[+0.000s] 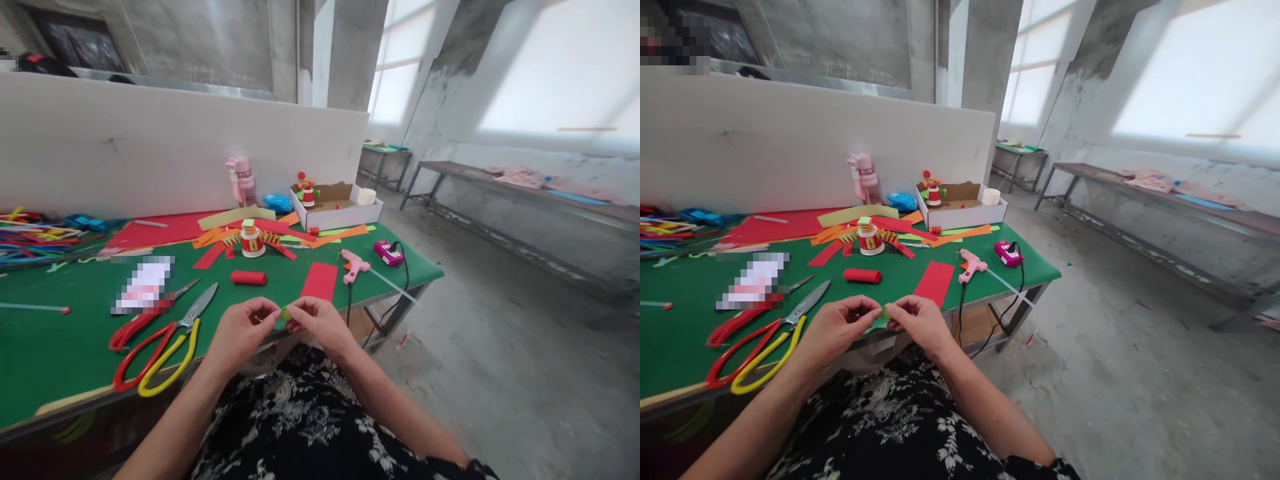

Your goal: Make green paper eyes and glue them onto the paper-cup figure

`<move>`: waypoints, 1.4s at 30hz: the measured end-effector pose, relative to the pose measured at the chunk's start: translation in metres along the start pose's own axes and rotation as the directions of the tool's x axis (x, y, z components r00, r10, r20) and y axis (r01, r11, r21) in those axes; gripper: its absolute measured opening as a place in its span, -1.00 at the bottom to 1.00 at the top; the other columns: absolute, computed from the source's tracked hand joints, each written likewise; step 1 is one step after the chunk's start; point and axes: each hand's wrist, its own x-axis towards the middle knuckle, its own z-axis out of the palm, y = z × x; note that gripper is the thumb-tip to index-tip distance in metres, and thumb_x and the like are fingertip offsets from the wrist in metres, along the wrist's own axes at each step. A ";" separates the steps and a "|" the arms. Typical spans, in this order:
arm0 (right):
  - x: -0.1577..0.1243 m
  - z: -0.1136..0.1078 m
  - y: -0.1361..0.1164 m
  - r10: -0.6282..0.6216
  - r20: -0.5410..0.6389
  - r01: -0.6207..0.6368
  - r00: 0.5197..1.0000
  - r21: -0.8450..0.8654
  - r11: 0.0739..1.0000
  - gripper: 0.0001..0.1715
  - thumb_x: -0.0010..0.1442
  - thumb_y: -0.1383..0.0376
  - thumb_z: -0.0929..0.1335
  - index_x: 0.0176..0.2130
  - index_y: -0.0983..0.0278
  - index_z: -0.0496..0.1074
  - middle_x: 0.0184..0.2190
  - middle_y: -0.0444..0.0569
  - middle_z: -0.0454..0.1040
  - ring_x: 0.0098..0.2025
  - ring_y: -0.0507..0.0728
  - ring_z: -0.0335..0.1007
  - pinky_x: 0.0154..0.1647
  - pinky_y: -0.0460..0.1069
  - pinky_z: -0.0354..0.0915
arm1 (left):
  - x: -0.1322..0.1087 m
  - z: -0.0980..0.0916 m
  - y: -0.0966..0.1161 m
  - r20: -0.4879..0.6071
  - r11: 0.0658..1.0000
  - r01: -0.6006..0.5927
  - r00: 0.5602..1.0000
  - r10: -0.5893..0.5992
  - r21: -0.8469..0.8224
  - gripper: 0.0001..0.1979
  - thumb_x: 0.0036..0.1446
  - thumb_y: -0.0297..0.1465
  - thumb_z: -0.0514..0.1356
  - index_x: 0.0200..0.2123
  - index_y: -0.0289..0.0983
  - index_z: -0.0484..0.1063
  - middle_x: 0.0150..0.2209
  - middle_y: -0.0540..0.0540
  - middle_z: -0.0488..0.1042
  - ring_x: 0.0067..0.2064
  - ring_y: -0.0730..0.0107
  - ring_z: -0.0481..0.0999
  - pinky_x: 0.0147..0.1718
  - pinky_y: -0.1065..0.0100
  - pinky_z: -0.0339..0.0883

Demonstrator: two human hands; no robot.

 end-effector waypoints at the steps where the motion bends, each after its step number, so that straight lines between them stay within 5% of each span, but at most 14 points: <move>1: 0.000 0.000 0.000 -0.002 0.001 0.002 1.000 -0.008 1.000 -0.53 -0.15 -0.03 0.56 -0.44 0.29 0.51 -0.55 -0.17 0.49 -0.49 -0.01 0.39 -0.36 -0.08 0.32 | 0.000 -0.001 0.001 0.008 1.000 -0.012 1.000 0.012 0.020 -0.67 -0.10 -0.07 0.23 -0.52 -0.23 0.53 -0.57 -0.01 0.50 -0.52 0.40 0.38 -0.51 0.41 0.22; 15: 0.001 0.004 0.002 -0.011 -0.097 0.015 0.995 0.044 0.999 -0.57 -0.17 0.00 0.57 -0.46 0.28 0.54 -0.58 -0.15 0.51 -0.52 0.02 0.40 -0.38 -0.05 0.35 | -0.005 0.007 0.008 0.087 0.920 0.208 0.978 -0.190 -0.334 -0.60 -0.30 -0.07 0.41 -0.52 -0.26 0.45 -0.64 0.07 0.36 -0.60 0.52 0.26 -0.61 0.47 0.18; 25: -0.001 0.006 -0.003 0.010 -0.067 -0.006 0.998 0.062 0.998 -0.50 -0.24 -0.02 0.60 -0.47 0.31 0.53 -0.60 -0.17 0.50 -0.53 -0.02 0.38 -0.40 -0.09 0.32 | -0.006 0.009 0.008 0.072 0.893 0.220 0.975 -0.208 -0.394 -0.61 -0.31 -0.10 0.43 -0.56 -0.27 0.44 -0.65 0.08 0.36 -0.60 0.55 0.25 -0.60 0.48 0.16; 31: 0.000 0.013 -0.001 0.103 -0.076 -0.071 0.992 0.345 0.936 -0.41 -0.10 -0.15 0.52 -0.39 0.32 0.54 -0.48 -0.07 0.54 -0.47 0.01 0.43 -0.35 -0.07 0.36 | -0.006 0.017 0.000 -0.051 0.811 0.163 0.972 -0.230 -0.562 -0.60 -0.33 -0.12 0.45 -0.56 -0.28 0.43 -0.66 0.08 0.37 -0.60 0.54 0.26 -0.59 0.46 0.19; 37: 0.001 0.026 0.007 0.071 -0.136 -0.005 0.988 0.435 0.901 -0.54 -0.25 0.11 0.63 -0.39 0.29 0.54 -0.47 -0.16 0.51 -0.44 -0.02 0.36 -0.36 -0.11 0.29 | -0.008 0.034 -0.006 -0.111 0.757 0.114 0.964 -0.240 -0.643 -0.56 -0.28 -0.06 0.43 -0.49 -0.28 0.43 -0.56 0.04 0.44 -0.53 0.51 0.33 -0.52 0.43 0.26; 42: 0.002 0.028 0.010 0.064 -0.170 0.016 0.983 0.433 0.901 -0.57 -0.26 0.11 0.63 -0.44 0.28 0.52 -0.53 -0.18 0.48 -0.49 -0.01 0.31 -0.42 -0.09 0.25 | -0.011 0.042 -0.008 -0.128 0.759 0.101 0.963 -0.236 -0.643 -0.55 -0.24 -0.03 0.41 -0.47 -0.28 0.45 -0.54 0.04 0.45 -0.51 0.50 0.34 -0.49 0.43 0.26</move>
